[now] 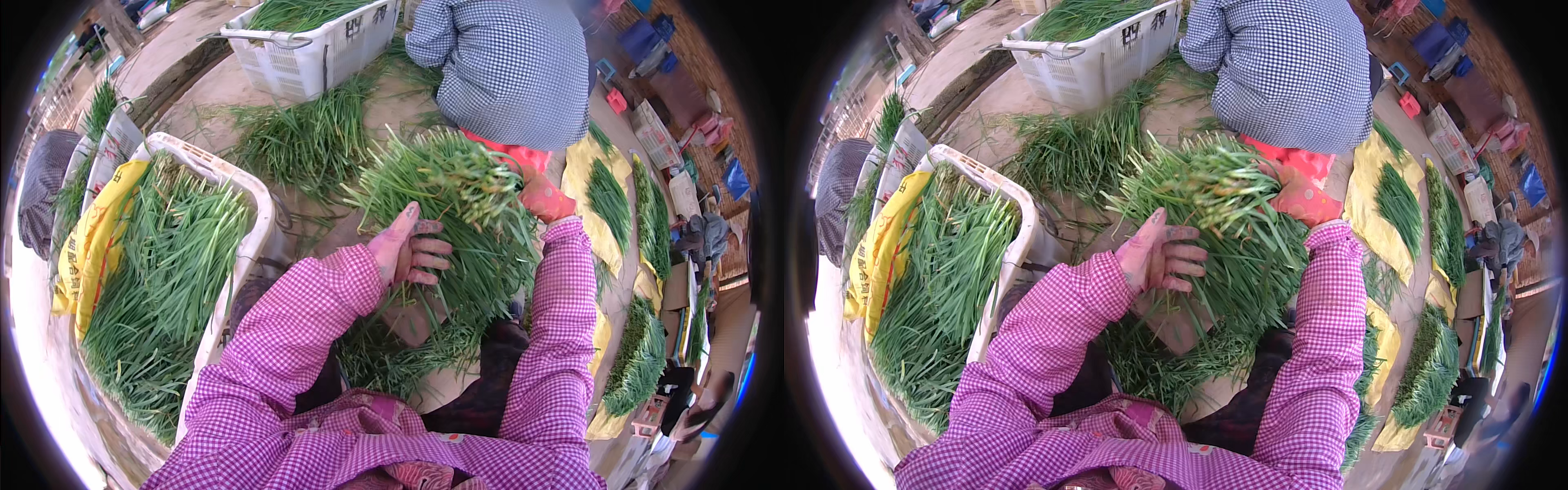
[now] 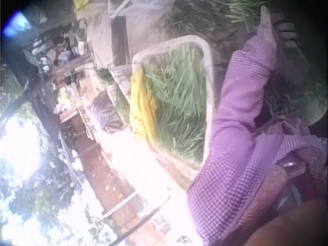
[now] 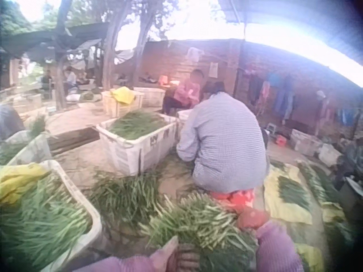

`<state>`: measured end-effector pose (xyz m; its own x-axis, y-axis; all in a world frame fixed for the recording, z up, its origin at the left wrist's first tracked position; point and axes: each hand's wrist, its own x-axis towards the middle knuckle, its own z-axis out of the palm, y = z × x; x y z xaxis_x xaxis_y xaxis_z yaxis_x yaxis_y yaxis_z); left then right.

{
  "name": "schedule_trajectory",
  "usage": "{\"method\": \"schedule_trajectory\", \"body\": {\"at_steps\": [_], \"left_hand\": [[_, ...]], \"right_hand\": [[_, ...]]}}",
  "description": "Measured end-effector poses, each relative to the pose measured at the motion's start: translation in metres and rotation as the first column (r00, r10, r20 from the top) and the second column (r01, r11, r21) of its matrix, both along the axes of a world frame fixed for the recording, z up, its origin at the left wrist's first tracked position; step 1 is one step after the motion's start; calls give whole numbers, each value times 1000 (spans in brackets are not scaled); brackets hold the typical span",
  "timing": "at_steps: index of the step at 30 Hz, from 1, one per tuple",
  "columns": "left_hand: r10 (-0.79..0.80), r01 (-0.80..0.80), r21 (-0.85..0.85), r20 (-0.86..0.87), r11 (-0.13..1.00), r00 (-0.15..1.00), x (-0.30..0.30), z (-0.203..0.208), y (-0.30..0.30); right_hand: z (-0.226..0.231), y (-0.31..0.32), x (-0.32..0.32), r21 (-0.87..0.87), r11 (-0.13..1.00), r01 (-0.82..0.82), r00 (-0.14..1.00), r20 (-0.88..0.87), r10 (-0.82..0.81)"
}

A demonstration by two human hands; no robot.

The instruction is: The person sorts through a bundle of green vegetables by hand, removing individual leaves and aligning the stems before placing the bundle back with others on the floor.

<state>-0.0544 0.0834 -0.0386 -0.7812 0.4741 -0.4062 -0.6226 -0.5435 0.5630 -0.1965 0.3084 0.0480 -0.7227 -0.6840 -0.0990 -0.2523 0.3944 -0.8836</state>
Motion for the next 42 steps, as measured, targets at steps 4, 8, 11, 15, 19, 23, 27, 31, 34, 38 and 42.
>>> {"method": "schedule_trajectory", "body": {"at_steps": [4,8,11,15,19,23,27,31,34,38,42], "left_hand": [[70,-34,476,-59,879,996,2,2,5],[80,152,672,-302,724,950,-11,-19,8],[-44,307,710,-363,634,931,-6,-3,9],[-34,308,622,-413,720,910,6,6,3],[37,215,510,-440,833,897,9,10,-17],[56,155,392,-477,907,877,4,15,-23],[-1,105,184,-493,977,870,1,-2,-31],[65,-206,-142,-652,968,756,47,49,-6],[-51,-73,-164,-644,984,764,40,20,-9],[-260,-163,-573,-583,803,770,21,-20,14],[-176,-45,-370,-542,928,822,-6,-69,22]], "right_hand": [[45,-47,34,444,799,-405,782,-284,554],[35,-71,71,661,698,-277,454,-550,701],[24,-81,95,694,720,-1,326,-680,656],[52,-80,126,526,821,221,180,-849,496],[102,-45,149,305,871,385,344,-923,171],[94,14,175,172,939,300,940,-220,-260],[23,-3,182,-81,947,312,881,397,-256],[-17,-27,160,-469,696,544,835,390,-389],[9,-52,155,-650,584,487,869,288,-403],[-1,-66,165,-674,458,580,786,316,-532],[-67,-63,166,-546,458,701,696,384,-607]]}}
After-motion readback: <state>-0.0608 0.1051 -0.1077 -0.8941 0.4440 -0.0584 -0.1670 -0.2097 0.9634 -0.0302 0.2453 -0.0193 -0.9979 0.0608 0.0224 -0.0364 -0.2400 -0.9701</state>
